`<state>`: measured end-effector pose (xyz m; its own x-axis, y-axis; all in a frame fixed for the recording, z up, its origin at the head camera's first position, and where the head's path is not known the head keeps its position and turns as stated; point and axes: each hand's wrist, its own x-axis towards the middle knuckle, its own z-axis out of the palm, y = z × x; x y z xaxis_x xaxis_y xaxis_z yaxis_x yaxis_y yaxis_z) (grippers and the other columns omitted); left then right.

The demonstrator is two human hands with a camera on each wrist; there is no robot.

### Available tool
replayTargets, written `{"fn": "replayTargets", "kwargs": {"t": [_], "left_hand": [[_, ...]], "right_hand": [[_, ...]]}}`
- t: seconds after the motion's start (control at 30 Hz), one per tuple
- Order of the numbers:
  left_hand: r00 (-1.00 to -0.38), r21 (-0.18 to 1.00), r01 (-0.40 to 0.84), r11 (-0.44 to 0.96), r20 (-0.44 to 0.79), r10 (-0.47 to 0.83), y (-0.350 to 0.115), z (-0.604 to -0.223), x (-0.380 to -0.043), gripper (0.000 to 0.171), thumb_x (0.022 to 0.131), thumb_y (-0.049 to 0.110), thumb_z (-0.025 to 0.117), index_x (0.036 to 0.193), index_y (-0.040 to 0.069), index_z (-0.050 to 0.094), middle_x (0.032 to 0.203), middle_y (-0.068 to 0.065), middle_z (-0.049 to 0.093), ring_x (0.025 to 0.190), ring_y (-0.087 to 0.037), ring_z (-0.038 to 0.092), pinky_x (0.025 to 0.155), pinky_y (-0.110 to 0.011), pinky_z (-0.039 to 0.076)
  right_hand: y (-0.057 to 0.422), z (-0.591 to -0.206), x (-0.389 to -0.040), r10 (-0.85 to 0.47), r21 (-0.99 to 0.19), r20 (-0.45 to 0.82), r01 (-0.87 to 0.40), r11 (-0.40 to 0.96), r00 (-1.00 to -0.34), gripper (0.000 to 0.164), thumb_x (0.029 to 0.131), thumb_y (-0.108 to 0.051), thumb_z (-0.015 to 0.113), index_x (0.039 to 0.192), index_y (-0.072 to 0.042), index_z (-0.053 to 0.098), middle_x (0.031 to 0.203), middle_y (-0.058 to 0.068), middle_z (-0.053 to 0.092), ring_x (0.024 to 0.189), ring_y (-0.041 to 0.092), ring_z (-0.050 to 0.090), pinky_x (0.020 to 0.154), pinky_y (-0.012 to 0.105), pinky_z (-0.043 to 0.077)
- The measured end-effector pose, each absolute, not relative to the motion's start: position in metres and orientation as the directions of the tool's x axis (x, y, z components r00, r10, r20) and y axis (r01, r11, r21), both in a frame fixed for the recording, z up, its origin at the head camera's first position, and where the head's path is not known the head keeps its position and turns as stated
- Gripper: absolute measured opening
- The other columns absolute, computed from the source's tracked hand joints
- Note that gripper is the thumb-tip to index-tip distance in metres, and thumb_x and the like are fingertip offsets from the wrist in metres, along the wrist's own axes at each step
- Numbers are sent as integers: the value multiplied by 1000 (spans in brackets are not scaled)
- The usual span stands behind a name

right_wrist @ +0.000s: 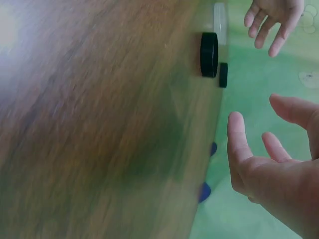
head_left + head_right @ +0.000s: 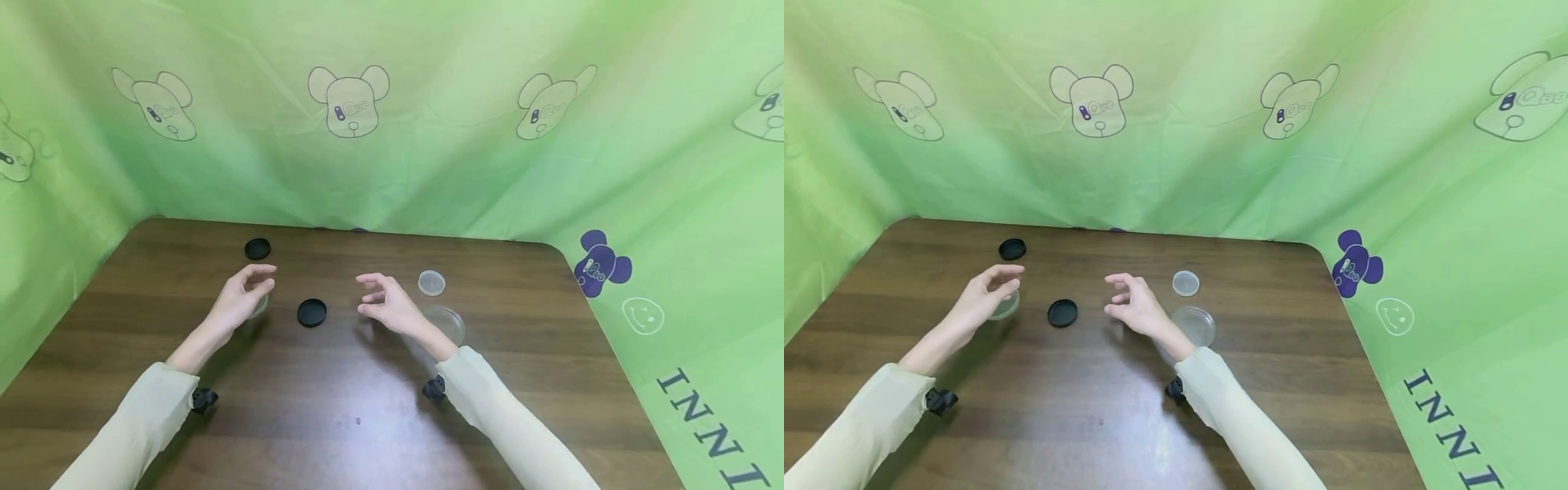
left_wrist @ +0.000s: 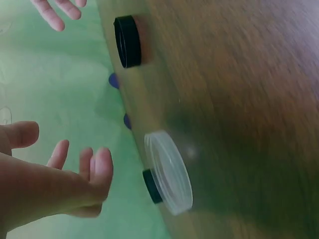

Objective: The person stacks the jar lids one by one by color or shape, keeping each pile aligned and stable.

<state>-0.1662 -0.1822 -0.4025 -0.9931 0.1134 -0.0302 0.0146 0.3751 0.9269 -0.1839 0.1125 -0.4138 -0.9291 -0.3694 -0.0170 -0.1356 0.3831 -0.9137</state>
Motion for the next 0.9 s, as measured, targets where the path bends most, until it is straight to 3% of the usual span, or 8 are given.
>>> {"fn": "replayTargets", "kwargs": {"t": [0.17, 0.33, 0.47, 0.57, 0.7, 0.8, 0.9], "left_hand": [[-997, 903, -10, 430, -43, 67, -194, -401, -164, 44, 102, 23, 49, 137, -3, 44, 135, -26, 42, 124, -40, 33, 101, -54, 28], [-997, 883, -77, 463, -82, -10, -216, -402, -161, 50, 101, 28, 49, 140, -3, 39, 137, -30, 36, 127, -46, 17, 95, -62, 22], [-985, 903, -170, 395, -163, -52, -236, -406, -163, 60, 101, 31, 48, 145, -4, 27, 143, -35, 21, 131, -50, 7, 101, -65, 16], [-974, 911, -227, 345, -221, -56, -249, -411, -164, 65, 101, 33, 46, 147, -5, 20, 141, -33, 19, 130, -45, 17, 102, -56, 24], [-968, 913, -246, 326, -249, -33, -259, -419, -165, 68, 101, 33, 45, 148, -6, 15, 135, -27, 27, 123, -38, 29, 89, -42, 34], [-961, 914, -263, 309, -276, -1, -262, -425, -166, 69, 101, 30, 45, 148, -6, 10, 139, -30, 21, 127, -40, 25, 90, -42, 36], [-957, 914, -264, 308, -289, 39, -264, -431, -168, 72, 101, 24, 49, 149, -7, 6, 144, -35, 12, 131, -42, 21, 88, -29, 40]], "right_hand": [[105, -415, -184, -370, -901, -38, -128, 414, -928, 51, 85, 1, 70, 133, -4, 52, 127, 21, 47, 105, 30, 62, 81, 34, 53], [90, -416, -184, -389, -905, -46, -126, 406, -920, 51, 85, -1, 70, 133, -5, 52, 129, 21, 46, 105, 29, 62, 80, 33, 53], [76, -415, -185, -403, -914, -53, -118, 388, -914, 52, 85, -1, 70, 133, -5, 52, 131, 21, 46, 106, 29, 62, 78, 32, 53], [67, -415, -185, -405, -916, -63, -109, 386, -912, 52, 84, 0, 70, 133, -5, 52, 130, 21, 46, 107, 29, 62, 78, 31, 53], [55, -413, -184, -402, -919, -78, -90, 383, -913, 52, 84, 1, 71, 132, -6, 53, 129, 21, 47, 106, 29, 62, 78, 31, 53], [46, -413, -184, -414, -927, -85, -81, 366, -906, 54, 84, 3, 71, 133, -5, 52, 129, 23, 47, 107, 30, 62, 78, 30, 53], [35, -414, -185, -430, -941, -79, -75, 330, -900, 55, 83, 6, 70, 134, -2, 50, 128, 26, 47, 107, 32, 62, 79, 29, 53]]}}
